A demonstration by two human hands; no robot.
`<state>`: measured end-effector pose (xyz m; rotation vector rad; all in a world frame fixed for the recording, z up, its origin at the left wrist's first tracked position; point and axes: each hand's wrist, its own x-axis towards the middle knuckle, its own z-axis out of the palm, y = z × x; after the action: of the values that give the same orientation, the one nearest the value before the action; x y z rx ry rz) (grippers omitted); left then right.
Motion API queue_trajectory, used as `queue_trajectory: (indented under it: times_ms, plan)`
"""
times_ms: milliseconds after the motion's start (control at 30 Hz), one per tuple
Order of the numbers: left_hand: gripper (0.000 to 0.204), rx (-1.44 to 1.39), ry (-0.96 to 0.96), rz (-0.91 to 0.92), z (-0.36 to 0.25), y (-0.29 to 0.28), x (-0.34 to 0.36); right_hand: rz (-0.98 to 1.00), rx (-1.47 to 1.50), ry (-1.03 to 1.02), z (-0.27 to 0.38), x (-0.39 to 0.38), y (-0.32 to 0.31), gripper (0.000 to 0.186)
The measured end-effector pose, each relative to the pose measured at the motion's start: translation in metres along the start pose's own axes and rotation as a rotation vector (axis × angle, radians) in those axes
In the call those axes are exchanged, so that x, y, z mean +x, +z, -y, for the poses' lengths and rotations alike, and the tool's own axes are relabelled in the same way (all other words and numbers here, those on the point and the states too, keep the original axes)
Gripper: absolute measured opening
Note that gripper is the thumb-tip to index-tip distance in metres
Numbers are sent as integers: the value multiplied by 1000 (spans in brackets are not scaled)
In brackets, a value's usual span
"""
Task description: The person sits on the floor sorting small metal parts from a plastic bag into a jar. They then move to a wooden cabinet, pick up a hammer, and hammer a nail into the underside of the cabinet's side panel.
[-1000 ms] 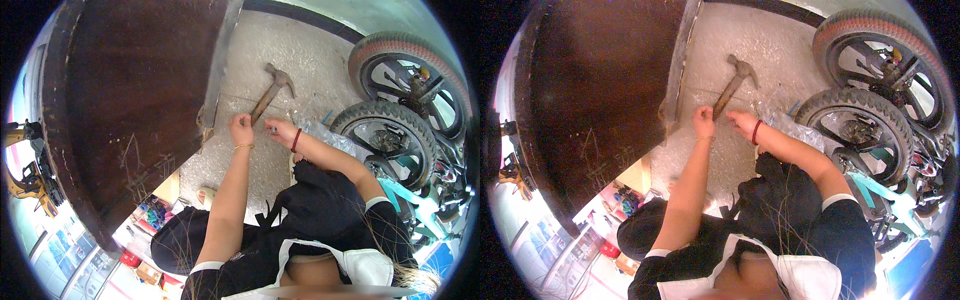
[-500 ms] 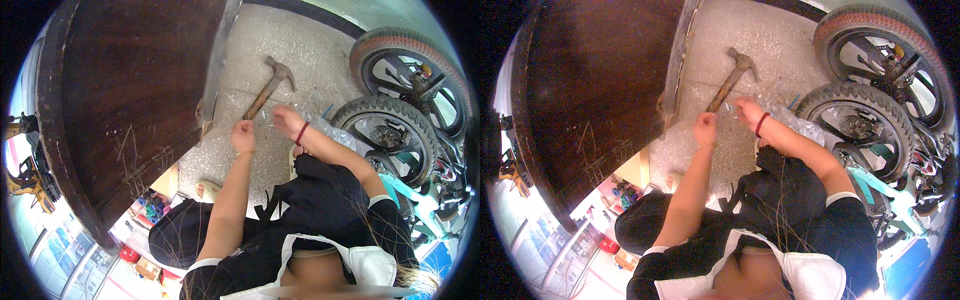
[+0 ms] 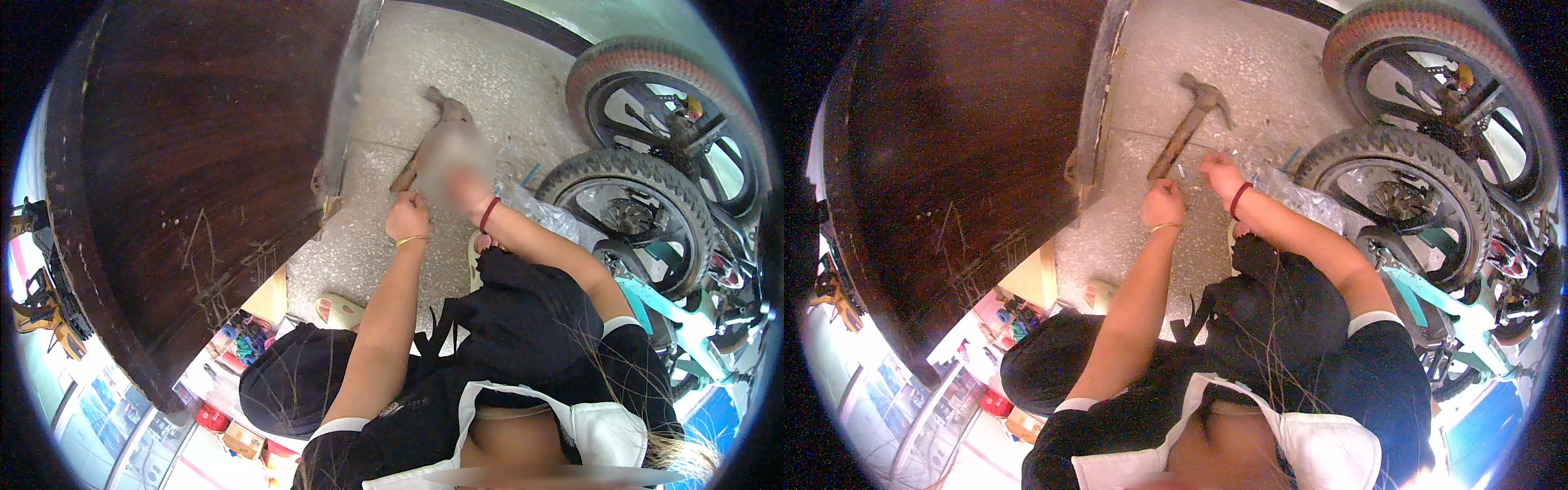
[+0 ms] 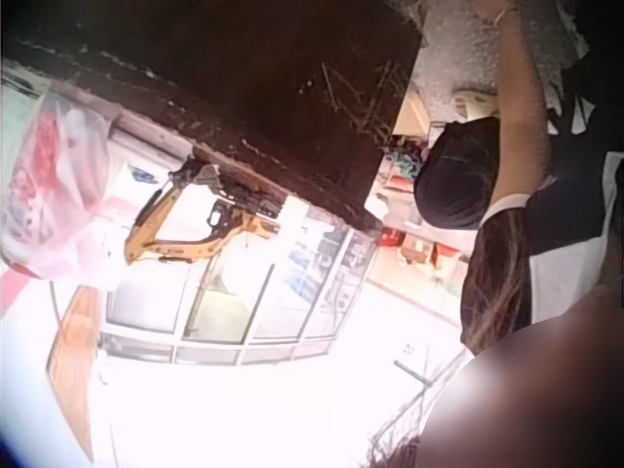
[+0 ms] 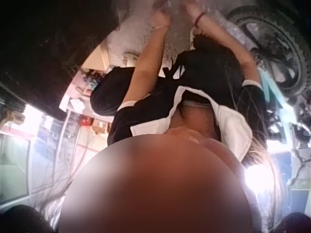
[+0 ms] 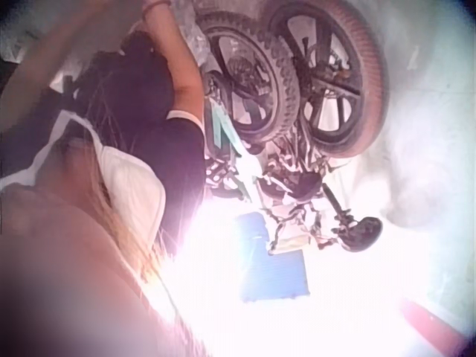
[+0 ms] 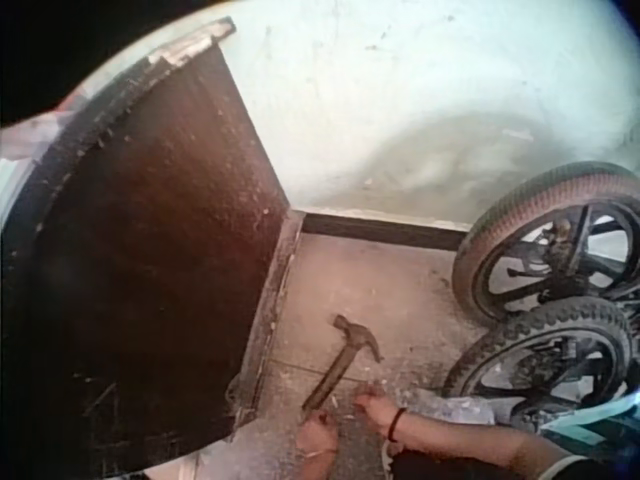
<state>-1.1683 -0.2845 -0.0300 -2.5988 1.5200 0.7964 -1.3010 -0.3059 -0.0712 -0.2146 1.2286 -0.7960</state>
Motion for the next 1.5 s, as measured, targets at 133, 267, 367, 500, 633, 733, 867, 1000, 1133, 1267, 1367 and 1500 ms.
queue_trajectory:
  times_ms: [133,267,367,500,633,733,867,1000,1133,1267,1367,1500]
  plan:
    - [18,125,120,51,2,6,7,48,53,-96,15,16,5,15]
    - [20,85,231,-23,7,-3,-6,144,-137,-110,35,39,12,27]
    - [23,18,273,211,2,-47,-16,-16,-591,-348,22,65,3,39]
    - [36,382,813,-448,9,-167,-20,-178,-912,-535,6,84,-6,52]
    - [31,553,942,-572,27,-259,-27,-66,-811,-408,11,87,-5,51]
    - [31,682,1150,-536,37,-267,-24,-56,-720,-378,6,94,-7,51]
    - [30,716,1250,-589,44,-262,-15,-110,-708,-306,12,100,-9,52]
    - [28,683,1209,-553,41,-267,-20,-55,-212,-232,48,65,26,46]
    - [29,604,1195,-478,35,-272,-25,-23,498,116,94,47,55,25]
    - [32,523,1171,-490,42,-274,-27,331,210,-104,81,3,43,24]
    - [32,500,1172,-495,45,-275,-30,575,-303,-217,70,-30,45,31]
    - [30,513,1169,-459,46,-274,-29,578,-824,-975,47,-47,81,42]
